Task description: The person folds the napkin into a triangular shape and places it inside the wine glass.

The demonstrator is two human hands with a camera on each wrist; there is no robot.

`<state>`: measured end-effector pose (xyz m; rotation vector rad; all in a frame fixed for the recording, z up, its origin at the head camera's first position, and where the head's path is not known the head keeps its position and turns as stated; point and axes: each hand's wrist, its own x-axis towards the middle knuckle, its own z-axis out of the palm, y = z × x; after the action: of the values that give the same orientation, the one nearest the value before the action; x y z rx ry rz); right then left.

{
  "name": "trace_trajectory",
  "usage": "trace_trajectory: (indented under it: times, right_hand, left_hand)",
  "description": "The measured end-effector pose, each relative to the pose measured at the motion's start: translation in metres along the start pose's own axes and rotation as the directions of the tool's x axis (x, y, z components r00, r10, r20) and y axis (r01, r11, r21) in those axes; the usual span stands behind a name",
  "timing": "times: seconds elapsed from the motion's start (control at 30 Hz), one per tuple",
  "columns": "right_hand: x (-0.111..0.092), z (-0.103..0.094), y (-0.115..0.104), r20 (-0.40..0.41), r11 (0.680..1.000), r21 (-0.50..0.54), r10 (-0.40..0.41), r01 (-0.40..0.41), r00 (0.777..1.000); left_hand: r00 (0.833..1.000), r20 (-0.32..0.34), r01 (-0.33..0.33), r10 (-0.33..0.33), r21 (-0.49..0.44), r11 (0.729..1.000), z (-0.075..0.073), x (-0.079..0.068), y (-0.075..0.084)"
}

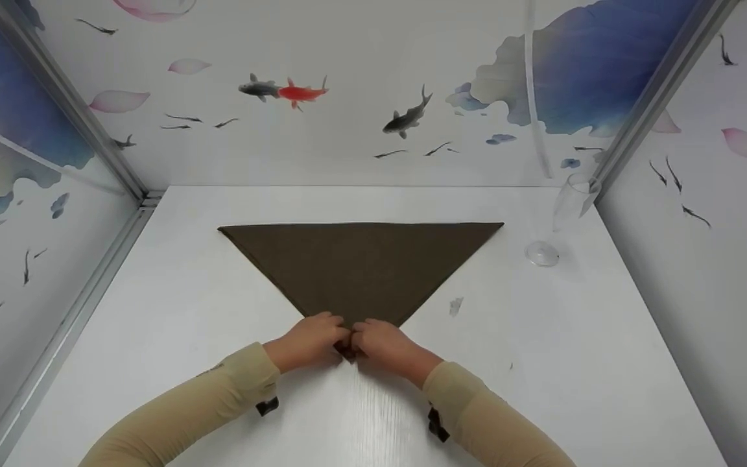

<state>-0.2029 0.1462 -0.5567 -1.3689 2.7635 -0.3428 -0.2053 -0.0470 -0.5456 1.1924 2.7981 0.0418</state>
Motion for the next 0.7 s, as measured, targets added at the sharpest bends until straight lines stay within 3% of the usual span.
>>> trace_trajectory:
  times: [0.27, 0.53, 0.63, 0.7]
  right_hand:
    - [-0.002, -0.003, 0.001, -0.027, 0.967, 0.233, 0.116, -0.107, 0.993]
    - [-0.008, -0.001, -0.001, -0.038, 0.91, 0.35, 0.25, -0.222, 0.967]
    - [-0.011, -0.003, -0.001, -0.042, 0.904, 0.367, 0.249, -0.217, 0.968]
    - [-0.011, -0.004, -0.002, -0.055, 0.921, 0.348, 0.203, -0.172, 0.978]
  left_hand:
    - [0.999, -0.014, 0.036, -0.037, -0.072, 0.997, 0.0, 0.0, 0.002]
    - [0.999, 0.005, 0.043, -0.042, -0.129, 0.991, -0.004, 0.001, 0.003]
    - [0.999, 0.012, 0.051, -0.049, -0.144, 0.988, -0.004, 0.002, 0.003]
    - [0.998, 0.017, 0.057, -0.055, -0.15, 0.987, -0.004, 0.002, 0.002]
